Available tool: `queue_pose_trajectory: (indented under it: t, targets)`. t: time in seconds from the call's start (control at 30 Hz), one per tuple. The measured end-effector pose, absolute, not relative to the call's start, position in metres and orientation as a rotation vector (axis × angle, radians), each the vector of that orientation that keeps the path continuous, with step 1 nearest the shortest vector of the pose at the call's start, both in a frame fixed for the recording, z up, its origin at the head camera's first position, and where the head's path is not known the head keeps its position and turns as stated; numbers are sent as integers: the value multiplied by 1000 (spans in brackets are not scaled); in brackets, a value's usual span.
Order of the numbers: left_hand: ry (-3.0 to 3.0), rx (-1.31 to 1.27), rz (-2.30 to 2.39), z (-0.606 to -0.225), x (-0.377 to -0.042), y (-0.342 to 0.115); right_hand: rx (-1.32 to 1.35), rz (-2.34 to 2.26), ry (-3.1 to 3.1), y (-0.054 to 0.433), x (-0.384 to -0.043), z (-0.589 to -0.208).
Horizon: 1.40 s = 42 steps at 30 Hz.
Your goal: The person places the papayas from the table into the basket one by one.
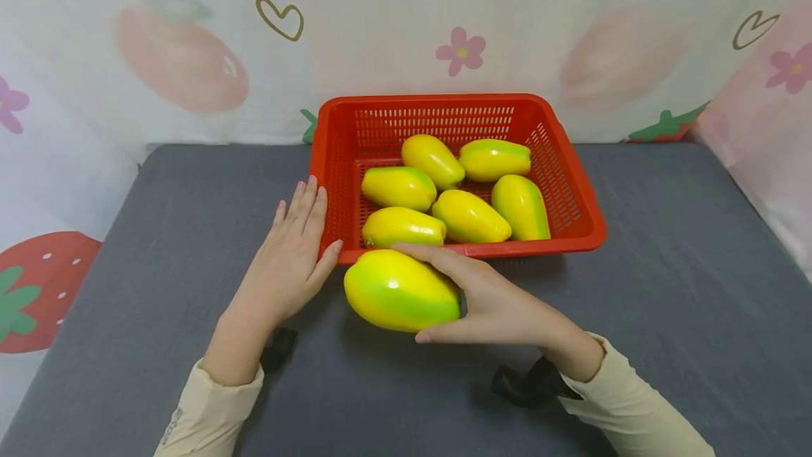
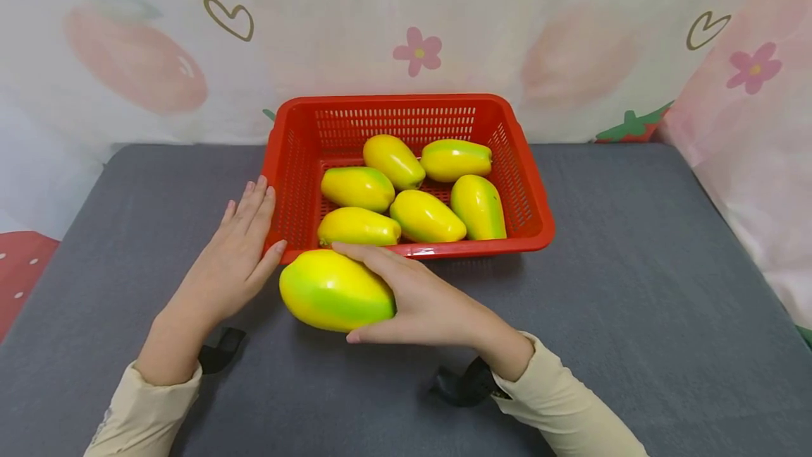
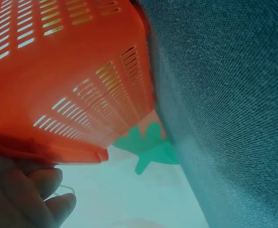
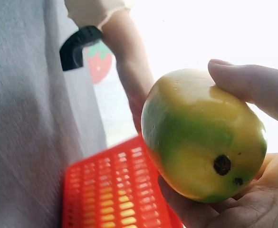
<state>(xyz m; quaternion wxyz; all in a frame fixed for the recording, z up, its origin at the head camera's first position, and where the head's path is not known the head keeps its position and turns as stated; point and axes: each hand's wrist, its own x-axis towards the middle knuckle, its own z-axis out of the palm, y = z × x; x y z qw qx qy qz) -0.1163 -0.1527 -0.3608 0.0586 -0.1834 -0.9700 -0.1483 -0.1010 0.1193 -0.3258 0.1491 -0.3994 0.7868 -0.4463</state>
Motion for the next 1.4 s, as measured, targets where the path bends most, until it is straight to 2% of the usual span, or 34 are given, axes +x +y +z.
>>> queue_pose_trajectory:
  t: [0.5,1.07,1.4]
  targets:
    - [-2937,-552,-444,-361,-117,-152,-1003,-1324,2444,148,-118,-308]
    - [-2949,-548,-453,-362,-114,-151,-857,-1327,2571,175,-153,-301]
    - [-2931,-555,-454,-363,-114,-151,-650,-1354,2583,182,-171,-300]
